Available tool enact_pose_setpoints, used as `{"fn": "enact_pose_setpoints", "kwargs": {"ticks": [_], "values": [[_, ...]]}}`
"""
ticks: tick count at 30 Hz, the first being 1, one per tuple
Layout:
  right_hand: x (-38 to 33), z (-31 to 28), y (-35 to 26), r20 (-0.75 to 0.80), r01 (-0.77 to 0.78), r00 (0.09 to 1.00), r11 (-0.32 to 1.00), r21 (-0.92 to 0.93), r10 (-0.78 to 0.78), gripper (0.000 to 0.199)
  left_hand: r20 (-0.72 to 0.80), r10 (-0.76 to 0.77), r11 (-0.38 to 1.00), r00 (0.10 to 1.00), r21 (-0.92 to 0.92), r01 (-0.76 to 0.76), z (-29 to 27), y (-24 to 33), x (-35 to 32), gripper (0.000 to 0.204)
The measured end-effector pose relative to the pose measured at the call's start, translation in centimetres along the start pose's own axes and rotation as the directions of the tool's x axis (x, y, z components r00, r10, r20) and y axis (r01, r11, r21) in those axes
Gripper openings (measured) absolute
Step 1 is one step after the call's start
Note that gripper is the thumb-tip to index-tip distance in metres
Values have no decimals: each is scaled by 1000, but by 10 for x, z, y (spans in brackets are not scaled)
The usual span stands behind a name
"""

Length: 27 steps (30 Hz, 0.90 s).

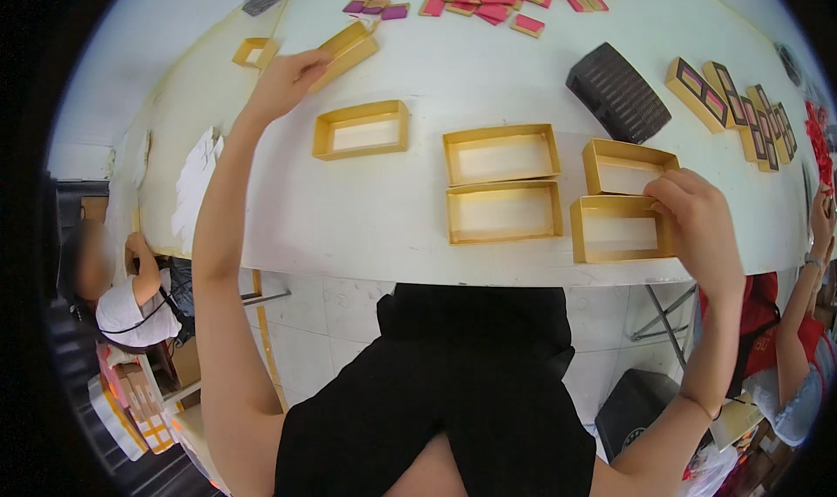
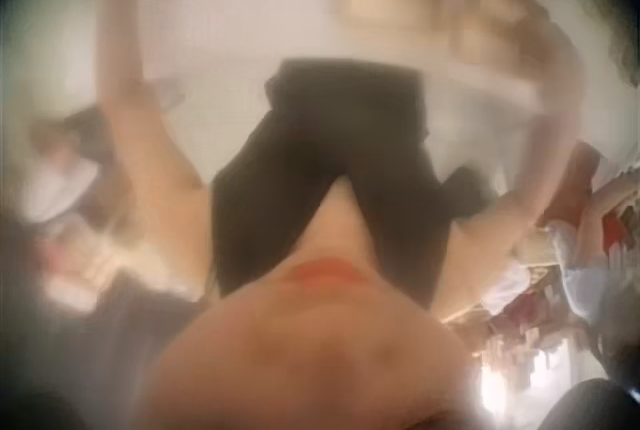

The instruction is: The person assembles cosmetic compacts by placing dark plastic inserts into gold-colored boxes, then inserting small colored paper pieces into the inserts. The person repeatedly picks up inserts, places them into boxes, and adds paper pieces, stacking completed units on the table.

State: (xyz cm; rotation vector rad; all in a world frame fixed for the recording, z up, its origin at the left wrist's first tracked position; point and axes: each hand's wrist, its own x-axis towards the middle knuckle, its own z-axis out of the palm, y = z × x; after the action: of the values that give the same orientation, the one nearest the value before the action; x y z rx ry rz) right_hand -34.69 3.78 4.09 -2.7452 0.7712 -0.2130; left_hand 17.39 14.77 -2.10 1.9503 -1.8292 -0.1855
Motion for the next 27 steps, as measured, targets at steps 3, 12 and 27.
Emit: {"fn": "enact_pose_setpoints", "kwargs": {"ticks": [3, 12, 27], "values": [[-14, 29, 8, -49, -18, 999, 994, -108, 12, 21, 187, 46, 996, 981, -80, -32, -8, 23, -31, 17], [23, 65, -10, -162, 136, 974, 982, -134, -157, 34, 112, 144, 989, 983, -34, -141, 22, 106, -86, 9], [30, 63, -29, -160, 120, 980, 993, 11, -117, 38, 387, 245, 950, 889, -278, -141, 11, 137, -47, 22]]}}
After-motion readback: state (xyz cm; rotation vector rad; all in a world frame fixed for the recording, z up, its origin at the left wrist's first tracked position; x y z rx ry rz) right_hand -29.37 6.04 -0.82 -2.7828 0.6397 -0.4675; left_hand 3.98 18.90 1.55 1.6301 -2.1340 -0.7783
